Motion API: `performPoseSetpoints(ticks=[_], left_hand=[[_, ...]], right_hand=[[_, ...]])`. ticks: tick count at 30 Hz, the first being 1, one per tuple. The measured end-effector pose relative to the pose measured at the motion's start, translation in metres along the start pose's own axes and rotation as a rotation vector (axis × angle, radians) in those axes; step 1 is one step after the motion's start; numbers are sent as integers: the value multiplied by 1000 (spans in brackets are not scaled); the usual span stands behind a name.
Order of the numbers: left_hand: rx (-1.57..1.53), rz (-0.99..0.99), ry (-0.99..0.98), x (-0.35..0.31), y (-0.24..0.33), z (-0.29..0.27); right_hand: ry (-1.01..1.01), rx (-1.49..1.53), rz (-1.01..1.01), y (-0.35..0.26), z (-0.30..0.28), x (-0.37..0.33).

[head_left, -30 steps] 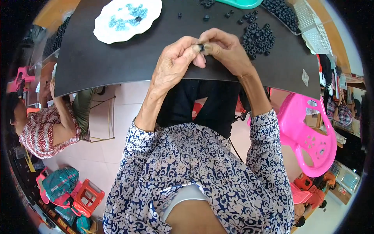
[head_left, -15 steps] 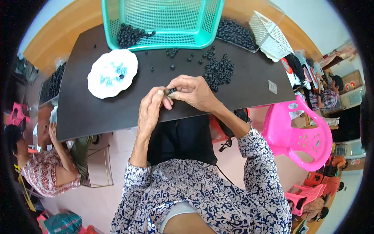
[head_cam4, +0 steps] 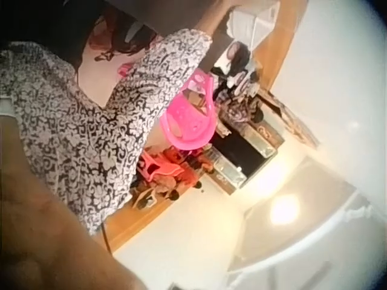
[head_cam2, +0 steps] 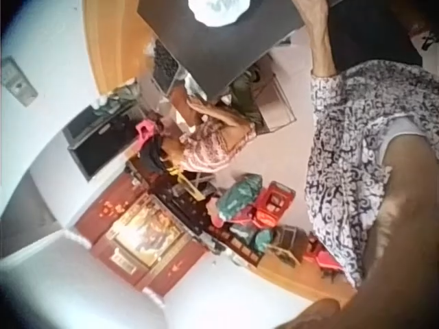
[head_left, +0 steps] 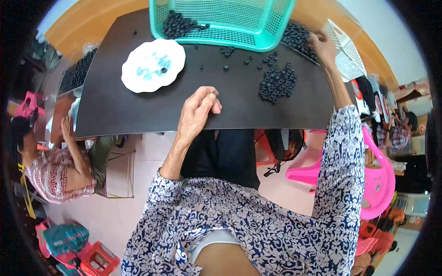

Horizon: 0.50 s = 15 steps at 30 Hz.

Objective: Assemble small black rubber components by inserting blue pins or beads into them by hand.

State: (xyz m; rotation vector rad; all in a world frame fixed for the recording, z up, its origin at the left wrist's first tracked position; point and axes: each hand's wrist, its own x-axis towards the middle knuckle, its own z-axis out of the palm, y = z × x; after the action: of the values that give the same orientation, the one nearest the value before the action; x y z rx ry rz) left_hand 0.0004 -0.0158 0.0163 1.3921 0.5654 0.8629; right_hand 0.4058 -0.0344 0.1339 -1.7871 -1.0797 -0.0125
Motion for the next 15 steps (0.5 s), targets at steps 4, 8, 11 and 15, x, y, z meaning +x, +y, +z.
performPoseSetpoints(ticks=[4,8,11,15], left_hand=[[8,5,-4,-5,-2,-4],[22,14,-20,-8,-5,-6],[28,-4,-39,-9,-3,-6],[9,-14,-51,-9,-6,-3]], right_hand=[[-114,73,26,-5,55,-58],[-369,-8,-123,-39,100,-94],[-501,-100,-163,-62,115,-91],[-531,-227,-333,-42,146,-78]])
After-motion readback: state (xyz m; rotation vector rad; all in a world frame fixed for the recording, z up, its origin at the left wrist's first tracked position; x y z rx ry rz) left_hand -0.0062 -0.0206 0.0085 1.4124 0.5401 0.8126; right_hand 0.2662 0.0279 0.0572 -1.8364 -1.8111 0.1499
